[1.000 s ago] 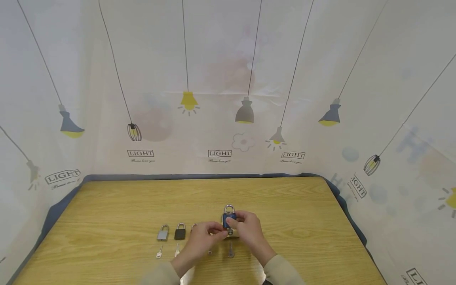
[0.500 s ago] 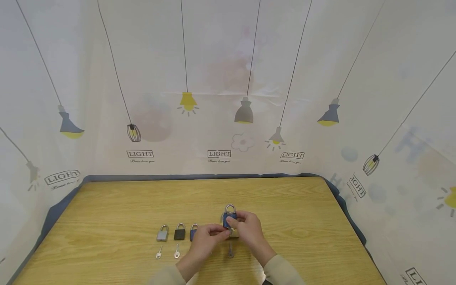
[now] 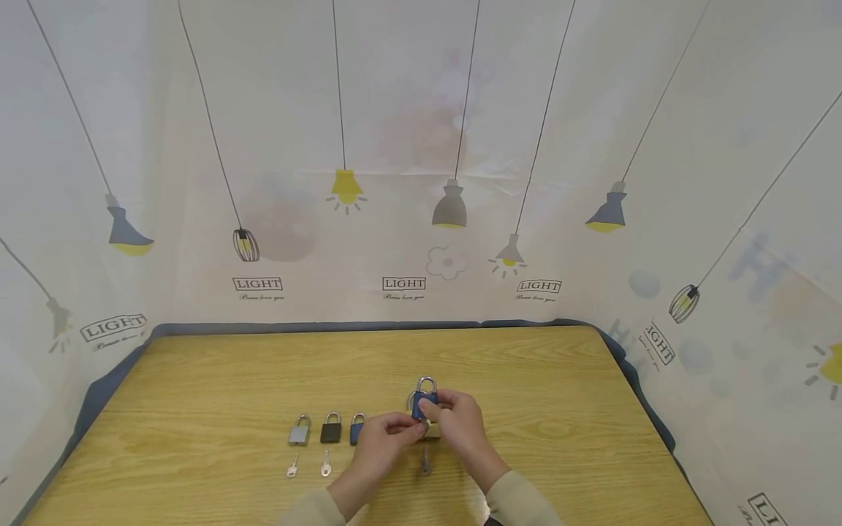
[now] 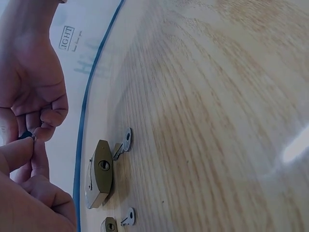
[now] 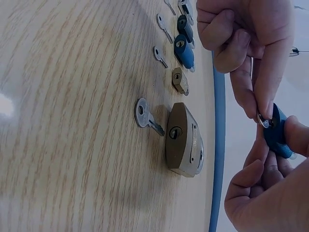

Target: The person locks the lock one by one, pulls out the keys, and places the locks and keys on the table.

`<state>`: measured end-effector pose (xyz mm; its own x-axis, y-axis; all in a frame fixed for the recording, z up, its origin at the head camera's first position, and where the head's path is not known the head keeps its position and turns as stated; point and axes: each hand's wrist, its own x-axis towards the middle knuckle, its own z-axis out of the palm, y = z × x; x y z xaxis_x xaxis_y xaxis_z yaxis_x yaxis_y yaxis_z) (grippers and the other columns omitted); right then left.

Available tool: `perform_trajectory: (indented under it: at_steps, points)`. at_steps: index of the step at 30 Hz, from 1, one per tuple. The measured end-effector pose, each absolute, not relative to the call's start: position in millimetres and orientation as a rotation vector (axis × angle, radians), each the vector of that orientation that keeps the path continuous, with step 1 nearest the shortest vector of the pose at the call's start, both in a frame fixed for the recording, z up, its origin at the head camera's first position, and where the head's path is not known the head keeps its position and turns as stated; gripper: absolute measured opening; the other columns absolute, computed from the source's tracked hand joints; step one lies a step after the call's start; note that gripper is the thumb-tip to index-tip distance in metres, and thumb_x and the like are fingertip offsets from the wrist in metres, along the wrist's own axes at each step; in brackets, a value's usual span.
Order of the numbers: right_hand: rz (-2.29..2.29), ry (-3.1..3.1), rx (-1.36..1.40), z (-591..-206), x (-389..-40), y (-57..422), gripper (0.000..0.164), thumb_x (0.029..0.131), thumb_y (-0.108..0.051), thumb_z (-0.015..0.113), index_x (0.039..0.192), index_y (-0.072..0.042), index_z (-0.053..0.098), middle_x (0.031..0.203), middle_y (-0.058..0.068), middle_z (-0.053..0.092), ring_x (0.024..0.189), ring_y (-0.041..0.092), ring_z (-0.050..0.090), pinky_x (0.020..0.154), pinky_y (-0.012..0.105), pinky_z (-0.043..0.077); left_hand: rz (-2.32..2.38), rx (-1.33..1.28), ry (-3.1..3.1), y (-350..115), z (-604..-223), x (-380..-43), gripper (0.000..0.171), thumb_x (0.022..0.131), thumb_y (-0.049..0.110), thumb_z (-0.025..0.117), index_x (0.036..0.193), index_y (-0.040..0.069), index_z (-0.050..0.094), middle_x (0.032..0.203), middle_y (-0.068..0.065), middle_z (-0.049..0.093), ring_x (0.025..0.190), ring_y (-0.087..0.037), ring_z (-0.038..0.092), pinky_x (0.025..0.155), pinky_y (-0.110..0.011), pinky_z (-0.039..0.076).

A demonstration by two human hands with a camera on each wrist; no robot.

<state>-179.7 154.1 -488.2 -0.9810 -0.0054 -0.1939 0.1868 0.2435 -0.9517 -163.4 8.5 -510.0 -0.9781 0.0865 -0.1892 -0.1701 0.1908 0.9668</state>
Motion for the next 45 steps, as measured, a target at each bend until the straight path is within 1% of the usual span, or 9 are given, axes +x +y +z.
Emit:
perform_trajectory:
  at_steps: [5, 10, 16, 23, 28, 34, 37, 41, 45]
  points:
    - [-1.834, 2.349, 0.188, -490, -180, 154, 0.037, 0.091, -0.027, 0.064, 0.114, 0.002, 0.061, 0.099, 0.007, 0.068, 0.096, 0.022, 0.058, 0.096, 0.063, 0.036, 1.860, -0.095, 2.268, 9, -512, -165, 0.019, 0.081, 0.030, 0.075, 0.089, 0.013, 0.071, 0.084, 0.004, 0.069, 0.081, -0.011, 0.061, 0.073, -0.030, 0.048]
    - [-1.834, 2.355, 0.205, -489, -181, 154, 0.040, 0.091, -0.027, 0.064, 0.117, 0.003, 0.060, 0.100, 0.007, 0.068, 0.095, 0.021, 0.058, 0.094, 0.057, 0.040, 1.844, -0.099, 2.263, 9, -512, -164, 0.016, 0.081, 0.028, 0.075, 0.088, 0.014, 0.070, 0.083, 0.003, 0.068, 0.081, -0.012, 0.059, 0.071, -0.030, 0.046]
    - [-1.862, 2.372, 0.225, -484, -184, 154, 0.037, 0.091, -0.027, 0.064, 0.115, 0.001, 0.062, 0.101, 0.008, 0.067, 0.094, 0.022, 0.056, 0.091, 0.052, 0.042, 1.823, -0.058, 2.252, 7, -512, -161, 0.017, 0.080, 0.029, 0.075, 0.090, 0.016, 0.069, 0.086, 0.004, 0.067, 0.084, -0.014, 0.057, 0.075, -0.033, 0.045]
    - [-1.848, 2.371, 0.246, -481, -186, 158, 0.039, 0.091, -0.029, 0.064, 0.116, 0.001, 0.061, 0.102, 0.008, 0.067, 0.097, 0.023, 0.057, 0.093, 0.055, 0.040, 1.808, -0.005, 2.271, 8, -510, -157, 0.015, 0.081, 0.026, 0.074, 0.090, 0.015, 0.069, 0.087, 0.004, 0.067, 0.084, -0.013, 0.057, 0.075, -0.034, 0.046]
    - [-1.826, 2.393, 0.270, -483, -190, 160, 0.037, 0.090, -0.028, 0.066, 0.115, 0.001, 0.063, 0.102, 0.008, 0.068, 0.094, 0.022, 0.058, 0.091, 0.052, 0.041, 1.775, -0.001, 2.316, 8, -512, -156, 0.014, 0.080, 0.026, 0.075, 0.088, 0.017, 0.069, 0.085, 0.006, 0.067, 0.082, -0.012, 0.057, 0.074, -0.033, 0.046]
    - [-1.735, 2.437, 0.281, -485, -194, 170, 0.037, 0.090, -0.028, 0.064, 0.115, -0.001, 0.063, 0.104, 0.008, 0.068, 0.098, 0.024, 0.058, 0.093, 0.056, 0.041, 1.760, 0.070, 2.316, 4, -514, -152, 0.014, 0.081, 0.025, 0.073, 0.089, 0.015, 0.069, 0.088, 0.003, 0.065, 0.083, -0.014, 0.058, 0.074, -0.035, 0.047]
    - [-1.660, 2.480, 0.275, -488, -195, 179, 0.036, 0.091, -0.029, 0.063, 0.116, -0.002, 0.063, 0.104, 0.007, 0.067, 0.099, 0.024, 0.058, 0.093, 0.056, 0.042, 1.744, 0.092, 2.306, 3, -514, -149, 0.015, 0.081, 0.027, 0.073, 0.089, 0.015, 0.068, 0.088, 0.003, 0.065, 0.083, -0.015, 0.057, 0.074, -0.036, 0.047]
    - [-1.562, 2.538, 0.252, -492, -198, 192, 0.033, 0.093, -0.026, 0.061, 0.115, -0.002, 0.063, 0.103, 0.009, 0.067, 0.097, 0.024, 0.058, 0.089, 0.052, 0.045, 1.716, 0.085, 2.290, 2, -515, -146, 0.016, 0.080, 0.029, 0.074, 0.088, 0.016, 0.068, 0.087, 0.004, 0.064, 0.082, -0.015, 0.056, 0.072, -0.034, 0.046]
    - [-1.482, 2.574, 0.231, -496, -199, 203, 0.031, 0.092, -0.019, 0.059, 0.114, 0.003, 0.063, 0.104, 0.012, 0.066, 0.095, 0.024, 0.058, 0.086, 0.048, 0.048, 1.715, 0.084, 2.272, 3, -518, -143, 0.016, 0.079, 0.026, 0.074, 0.087, 0.015, 0.067, 0.084, 0.002, 0.065, 0.077, -0.016, 0.057, 0.067, -0.032, 0.047]
